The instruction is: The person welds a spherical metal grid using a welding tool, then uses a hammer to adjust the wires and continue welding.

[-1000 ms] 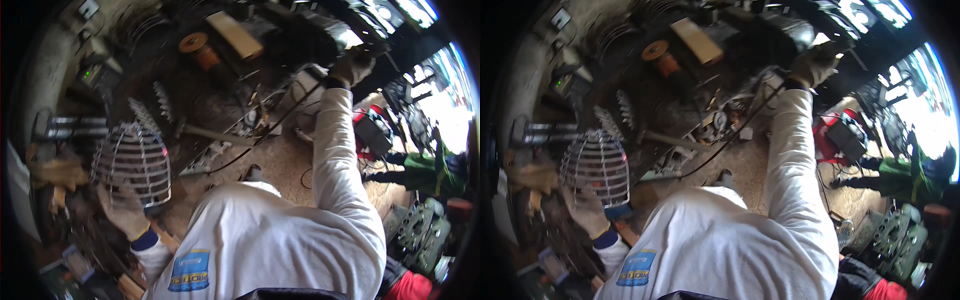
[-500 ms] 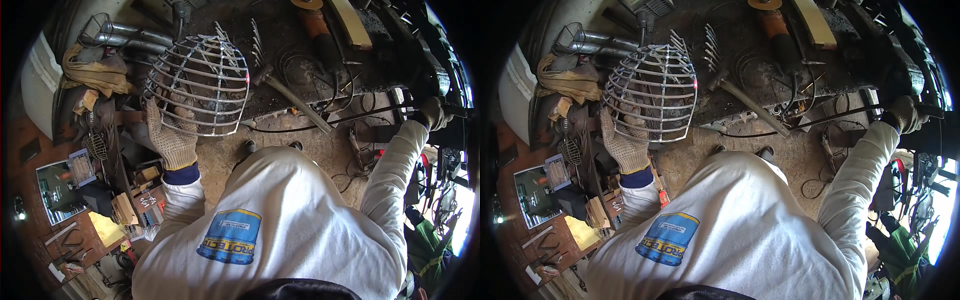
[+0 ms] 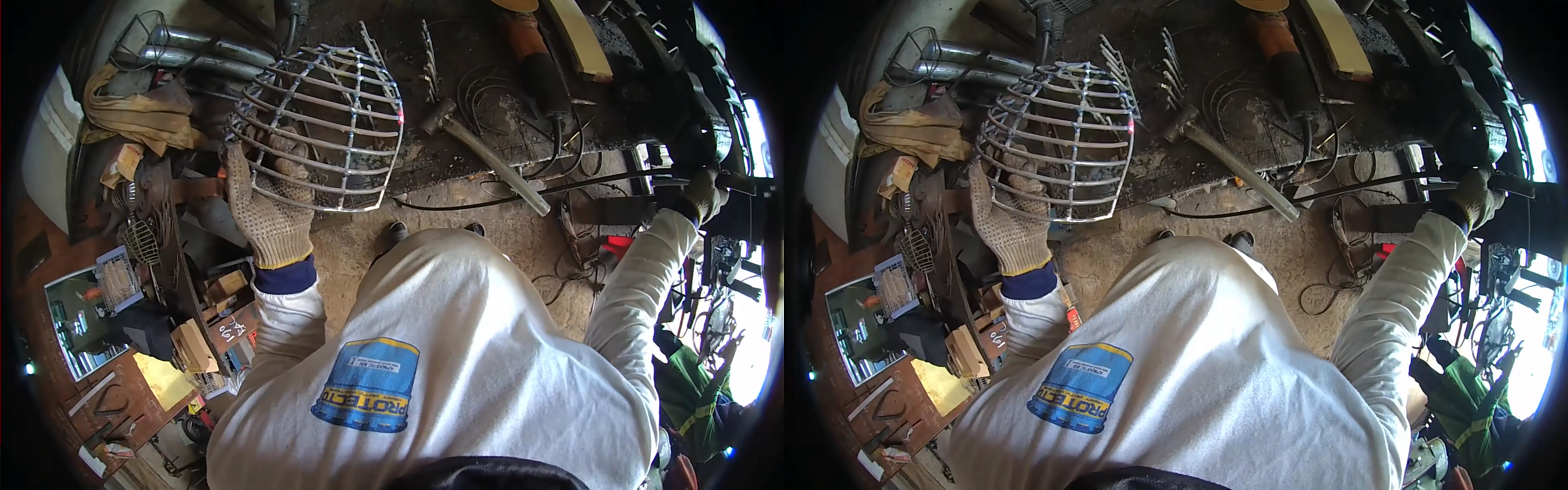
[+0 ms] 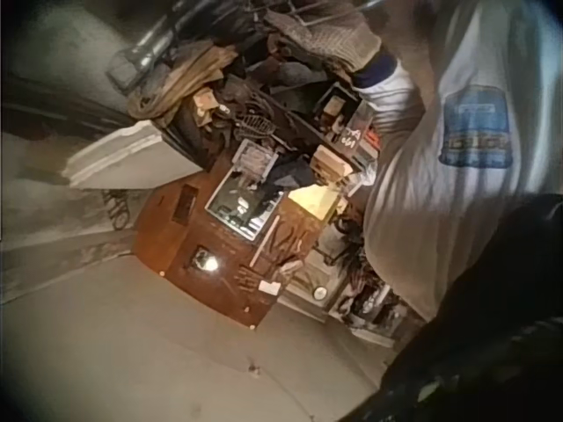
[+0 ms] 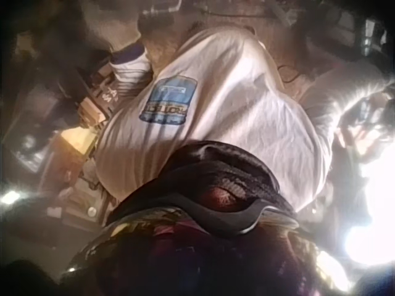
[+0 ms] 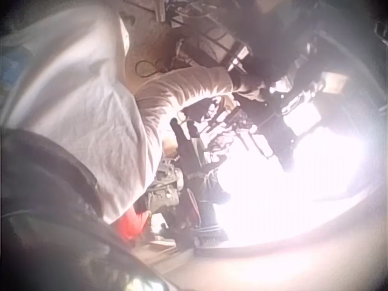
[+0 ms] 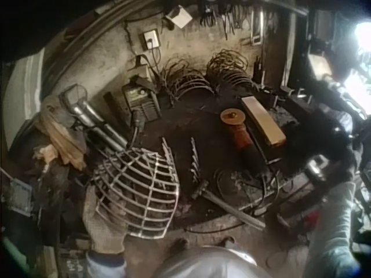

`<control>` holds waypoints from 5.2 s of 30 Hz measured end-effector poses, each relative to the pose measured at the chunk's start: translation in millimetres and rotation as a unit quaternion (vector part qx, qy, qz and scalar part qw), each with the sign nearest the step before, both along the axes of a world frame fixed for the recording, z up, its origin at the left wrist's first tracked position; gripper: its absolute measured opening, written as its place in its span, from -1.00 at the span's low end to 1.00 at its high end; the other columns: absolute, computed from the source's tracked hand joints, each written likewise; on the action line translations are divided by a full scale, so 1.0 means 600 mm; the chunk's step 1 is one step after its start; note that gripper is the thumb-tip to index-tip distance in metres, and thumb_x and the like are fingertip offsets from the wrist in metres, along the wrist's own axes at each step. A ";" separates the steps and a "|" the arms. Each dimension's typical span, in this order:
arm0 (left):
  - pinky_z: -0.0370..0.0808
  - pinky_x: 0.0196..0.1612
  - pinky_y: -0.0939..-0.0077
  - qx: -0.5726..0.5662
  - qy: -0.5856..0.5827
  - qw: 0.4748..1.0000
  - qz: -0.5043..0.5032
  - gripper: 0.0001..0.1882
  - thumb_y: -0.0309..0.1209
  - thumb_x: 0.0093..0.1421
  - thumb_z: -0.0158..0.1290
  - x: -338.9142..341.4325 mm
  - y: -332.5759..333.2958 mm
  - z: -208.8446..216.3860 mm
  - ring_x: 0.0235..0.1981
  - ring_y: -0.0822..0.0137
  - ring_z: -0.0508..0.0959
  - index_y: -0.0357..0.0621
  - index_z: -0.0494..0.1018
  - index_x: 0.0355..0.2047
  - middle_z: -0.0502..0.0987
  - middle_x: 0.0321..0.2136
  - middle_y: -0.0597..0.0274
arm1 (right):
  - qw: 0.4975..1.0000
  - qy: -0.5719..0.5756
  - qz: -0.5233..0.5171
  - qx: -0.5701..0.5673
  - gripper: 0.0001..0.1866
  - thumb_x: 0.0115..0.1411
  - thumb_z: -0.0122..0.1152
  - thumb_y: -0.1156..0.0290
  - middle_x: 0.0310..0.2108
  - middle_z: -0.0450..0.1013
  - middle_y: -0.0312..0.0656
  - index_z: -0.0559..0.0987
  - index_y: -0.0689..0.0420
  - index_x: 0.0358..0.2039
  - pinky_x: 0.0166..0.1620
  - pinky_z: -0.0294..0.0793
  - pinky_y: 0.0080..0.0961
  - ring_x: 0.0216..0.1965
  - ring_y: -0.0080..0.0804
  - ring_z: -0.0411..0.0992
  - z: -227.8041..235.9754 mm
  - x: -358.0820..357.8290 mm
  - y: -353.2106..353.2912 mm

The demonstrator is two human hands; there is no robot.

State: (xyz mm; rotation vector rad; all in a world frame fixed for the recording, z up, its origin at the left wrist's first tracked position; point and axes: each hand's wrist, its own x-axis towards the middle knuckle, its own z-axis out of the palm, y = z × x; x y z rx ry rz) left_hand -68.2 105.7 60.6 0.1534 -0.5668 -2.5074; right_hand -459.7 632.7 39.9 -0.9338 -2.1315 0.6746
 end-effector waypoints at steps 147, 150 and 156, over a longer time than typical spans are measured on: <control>0.29 0.16 0.17 -0.884 -0.027 0.346 -0.313 -0.59 -0.19 0.36 -0.22 -0.255 0.064 0.172 0.10 -0.01 0.46 -0.05 0.39 0.11 0.46 0.11 -0.02 | 0.742 -0.043 0.661 -0.100 -0.61 0.18 0.19 0.30 -0.23 0.52 0.08 0.47 0.16 0.00 -0.21 0.51 -0.12 -0.24 0.15 0.51 -0.177 0.556 -0.440; 0.31 0.14 0.18 -0.880 -0.016 0.369 -0.300 -0.60 -0.21 0.36 -0.21 -0.270 0.051 0.146 0.09 0.00 0.47 -0.07 0.40 0.10 0.47 0.09 -0.02 | 0.726 -0.201 0.658 0.003 -0.66 0.22 0.15 0.32 -0.25 0.51 0.12 0.46 0.19 -0.03 -0.21 0.49 -0.10 -0.21 0.17 0.49 -0.167 0.540 -0.452; 0.35 0.10 0.20 -0.895 -0.009 0.342 -0.286 -0.62 -0.25 0.36 -0.20 -0.288 0.057 0.131 0.08 0.02 0.48 -0.09 0.39 0.09 0.49 0.05 -0.02 | 0.734 -0.083 0.671 -0.061 -0.66 0.24 0.13 0.31 -0.23 0.51 0.09 0.46 0.19 -0.03 -0.18 0.48 -0.12 -0.19 0.13 0.49 -0.147 0.538 -0.450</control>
